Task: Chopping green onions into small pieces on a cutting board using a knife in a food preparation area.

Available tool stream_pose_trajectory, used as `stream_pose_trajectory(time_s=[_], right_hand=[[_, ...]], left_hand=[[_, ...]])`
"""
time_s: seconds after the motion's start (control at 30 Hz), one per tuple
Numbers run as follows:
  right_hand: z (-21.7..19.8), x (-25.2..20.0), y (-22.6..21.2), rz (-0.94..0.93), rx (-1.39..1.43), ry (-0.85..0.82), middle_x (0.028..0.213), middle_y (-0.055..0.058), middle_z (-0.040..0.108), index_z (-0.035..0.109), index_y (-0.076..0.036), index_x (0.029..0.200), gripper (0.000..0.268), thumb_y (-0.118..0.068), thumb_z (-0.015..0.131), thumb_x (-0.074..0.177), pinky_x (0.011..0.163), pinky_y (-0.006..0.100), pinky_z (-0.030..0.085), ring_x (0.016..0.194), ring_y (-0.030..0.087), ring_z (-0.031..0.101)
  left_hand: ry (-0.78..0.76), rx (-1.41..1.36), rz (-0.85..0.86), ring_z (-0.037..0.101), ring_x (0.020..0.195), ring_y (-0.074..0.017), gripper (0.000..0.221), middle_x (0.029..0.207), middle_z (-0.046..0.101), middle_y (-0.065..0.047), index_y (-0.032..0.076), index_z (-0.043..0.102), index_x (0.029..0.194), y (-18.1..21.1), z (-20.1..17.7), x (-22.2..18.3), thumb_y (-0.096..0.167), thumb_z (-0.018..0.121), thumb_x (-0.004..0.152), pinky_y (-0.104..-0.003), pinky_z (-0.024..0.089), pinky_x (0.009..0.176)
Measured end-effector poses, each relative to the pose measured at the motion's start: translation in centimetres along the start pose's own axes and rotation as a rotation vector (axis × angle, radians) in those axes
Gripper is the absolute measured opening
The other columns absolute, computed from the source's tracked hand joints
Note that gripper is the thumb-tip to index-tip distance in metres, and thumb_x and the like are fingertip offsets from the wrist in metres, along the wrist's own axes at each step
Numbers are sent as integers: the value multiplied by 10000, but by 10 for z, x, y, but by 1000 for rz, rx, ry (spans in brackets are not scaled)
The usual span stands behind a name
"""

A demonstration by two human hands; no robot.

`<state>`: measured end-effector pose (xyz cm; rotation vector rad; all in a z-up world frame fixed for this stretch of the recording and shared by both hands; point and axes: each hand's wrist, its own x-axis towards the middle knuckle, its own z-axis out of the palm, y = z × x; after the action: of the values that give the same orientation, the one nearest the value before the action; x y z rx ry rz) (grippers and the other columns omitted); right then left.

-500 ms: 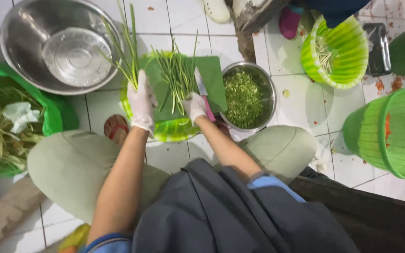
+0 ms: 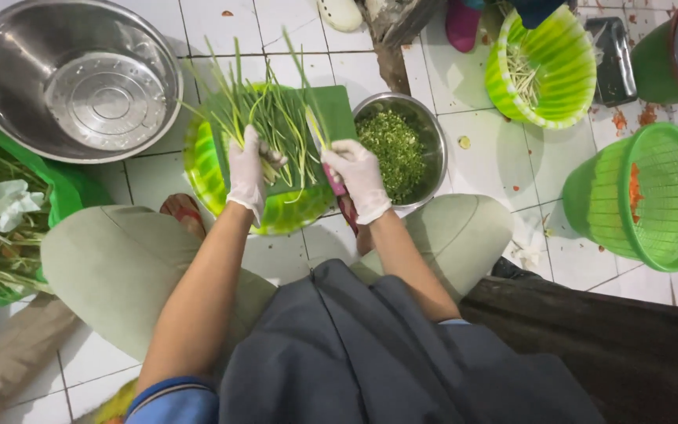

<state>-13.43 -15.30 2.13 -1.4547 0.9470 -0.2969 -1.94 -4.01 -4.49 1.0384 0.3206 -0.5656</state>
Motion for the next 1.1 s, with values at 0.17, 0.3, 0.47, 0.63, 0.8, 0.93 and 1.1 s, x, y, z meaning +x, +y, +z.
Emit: stream_pose_trajectory(time_s=[0.17,0.3,0.47,0.63,0.8,0.93,1.1], right_hand=[[43,-15,6,-116,-3,-39,808,136,675,617,2,994,273,-160,703,793,470,200,547,570,102,596],[77,-5,40,-259,-302,-19,864,77,709,702,-128,915,136,-153,692,782,649,298,568,789,177,682],[95,-14,40,-289,-528,-58,918,-3,705,709,-215,924,148,-247,668,785,790,296,542,888,174,670],[96,-16,18,-298,-718,-243,1016,-80,682,690,-300,987,201,-365,592,824,875,290,516,976,149,645],[51,51,-31,-639,-533,1,891,40,700,696,-169,957,188,-250,625,803,795,289,518,899,187,669],[24,41,-150,-1031,-341,134,956,61,539,483,-76,1033,167,10,519,895,766,241,477,827,164,537],[-39,126,-121,-944,-669,179,1431,148,316,230,-64,1428,593,-130,627,992,1207,370,251,1380,275,323]], left_hand=[[-22,66,44,639,501,-205,280,638,495,-16,96,418,880,-23,-10,11,355,507,935,-349,606,439],[77,203,192,647,983,-239,537,1129,589,-169,78,415,1306,-37,-36,34,416,592,928,-382,559,851],[9,98,144,664,559,-177,320,740,644,-71,152,435,1136,3,-31,1,367,550,930,-264,577,432],[108,207,181,638,465,-156,305,603,615,-60,179,469,1109,3,-56,27,347,612,900,-243,528,349],[281,96,251,582,398,-175,346,521,520,-68,186,462,1193,-16,-84,52,243,645,905,-242,486,337],[301,118,178,387,369,-81,330,466,421,-1,87,472,1136,45,-44,-6,206,536,835,-241,346,378],[307,15,118,431,352,-57,174,504,447,38,214,557,892,42,-39,-5,197,710,810,-180,360,309]])
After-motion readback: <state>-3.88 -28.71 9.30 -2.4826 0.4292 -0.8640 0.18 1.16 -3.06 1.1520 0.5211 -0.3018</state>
